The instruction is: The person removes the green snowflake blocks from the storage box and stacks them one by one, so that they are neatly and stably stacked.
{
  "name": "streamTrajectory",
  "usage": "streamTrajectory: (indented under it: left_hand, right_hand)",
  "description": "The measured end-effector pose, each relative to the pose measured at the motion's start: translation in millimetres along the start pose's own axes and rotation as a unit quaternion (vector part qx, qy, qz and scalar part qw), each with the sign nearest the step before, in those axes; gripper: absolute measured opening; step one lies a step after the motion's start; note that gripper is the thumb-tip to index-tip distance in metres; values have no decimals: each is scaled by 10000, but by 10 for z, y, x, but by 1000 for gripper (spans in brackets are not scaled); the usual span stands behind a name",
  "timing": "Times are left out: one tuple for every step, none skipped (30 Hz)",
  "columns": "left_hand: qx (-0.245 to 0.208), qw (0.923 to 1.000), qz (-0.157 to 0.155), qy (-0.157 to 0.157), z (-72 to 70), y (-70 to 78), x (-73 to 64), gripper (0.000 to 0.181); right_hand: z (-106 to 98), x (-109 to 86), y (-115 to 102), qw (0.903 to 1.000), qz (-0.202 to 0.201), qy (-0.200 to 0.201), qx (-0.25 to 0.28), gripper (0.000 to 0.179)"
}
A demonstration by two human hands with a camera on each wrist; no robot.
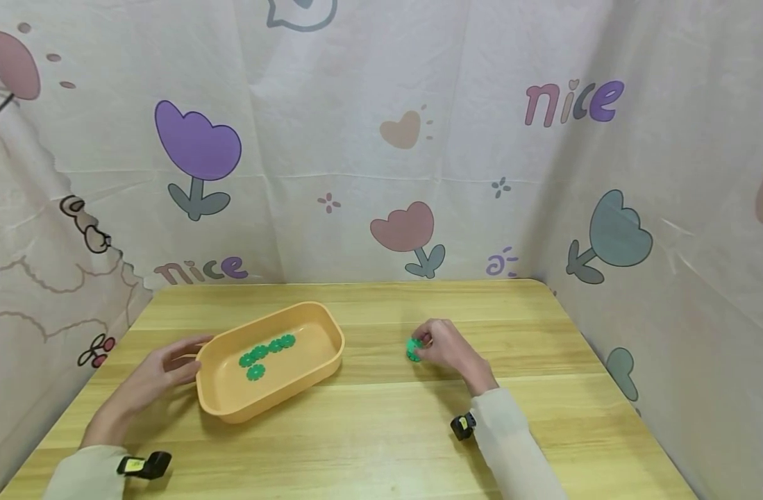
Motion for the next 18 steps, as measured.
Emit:
streamTrajectory:
  left_hand:
    - [-21, 10000, 16, -7, 1, 0, 2, 55]
    - [-36, 10000, 31, -14, 1, -1, 5, 54]
    - [-51, 10000, 39, -16, 1, -3, 7, 54]
    - [-52, 10000, 48, -13, 1, -4, 8, 54]
    - [-46, 10000, 50, -10, 1, -5, 9, 54]
    - [-35, 10000, 52, -5, 0, -7, 9, 54]
    - [-34, 10000, 46, 0, -1, -8, 9, 54]
    - [-14, 10000, 39, 7, -1, -9, 9, 54]
    - [4, 10000, 31, 12, -1, -11, 8, 54]
    - [5, 10000, 21, 15, -1, -11, 8, 54]
    - [8, 10000, 9, 19, -1, -12, 8, 54]
    - [19, 10000, 4, 21, -1, -12, 8, 54]
    - [28, 10000, -1, 25, -1, -11, 8, 54]
    - [40, 10000, 0, 28, -1, -10, 8, 54]
    - [37, 10000, -10, 29, -1, -11, 8, 54]
    - [40, 10000, -15, 32, -2, -10, 8, 53]
    - [55, 10000, -18, 39, -4, -9, 7, 53]
    - [64, 10000, -21, 40, -4, -8, 6, 53]
  right_hand:
    - [5, -5, 14, 10000, 13, 6, -14, 23]
    - [12, -10, 27, 10000, 41, 3, -2, 23]
    - [17, -15, 38, 10000, 52, -1, 9, 23]
    - [26, -19, 49, 10000, 60, -9, 26, 23]
    - [36, -22, 61, 10000, 64, -21, 29, 23]
    - [47, -24, 68, 10000, 58, -35, 50, 23]
    - [57, -26, 77, 9999, 53, -49, 72, 24]
    - [67, -28, 85, 9999, 53, -61, 97, 23]
    - [76, -29, 91, 9999, 35, -66, 106, 23]
    - [83, -30, 98, 9999, 14, -71, 106, 23]
    - [89, -32, 104, 9999, -3, -76, 101, 23]
    - [93, -32, 110, 9999, -25, -81, 101, 22]
    - [96, -32, 117, 9999, -36, -87, 99, 22]
    - [98, -32, 123, 9999, -53, -92, 87, 22]
    - [100, -32, 129, 9999, -70, -98, 77, 22]
    - [103, -31, 134, 9999, -82, -107, 71, 21]
    - [105, -30, 139, 9999, -90, -114, 61, 21]
    - [107, -28, 143, 9999, -104, -119, 54, 21]
Point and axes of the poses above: each hand's wrist, its own x-axis towards the middle knuckle, its own z-axis out of the palm, y = z × x, the point moved 9 cm from there along x, towards the middle knuckle, and after that the axes turned 10 degrees about y, right-handed, at the moved point
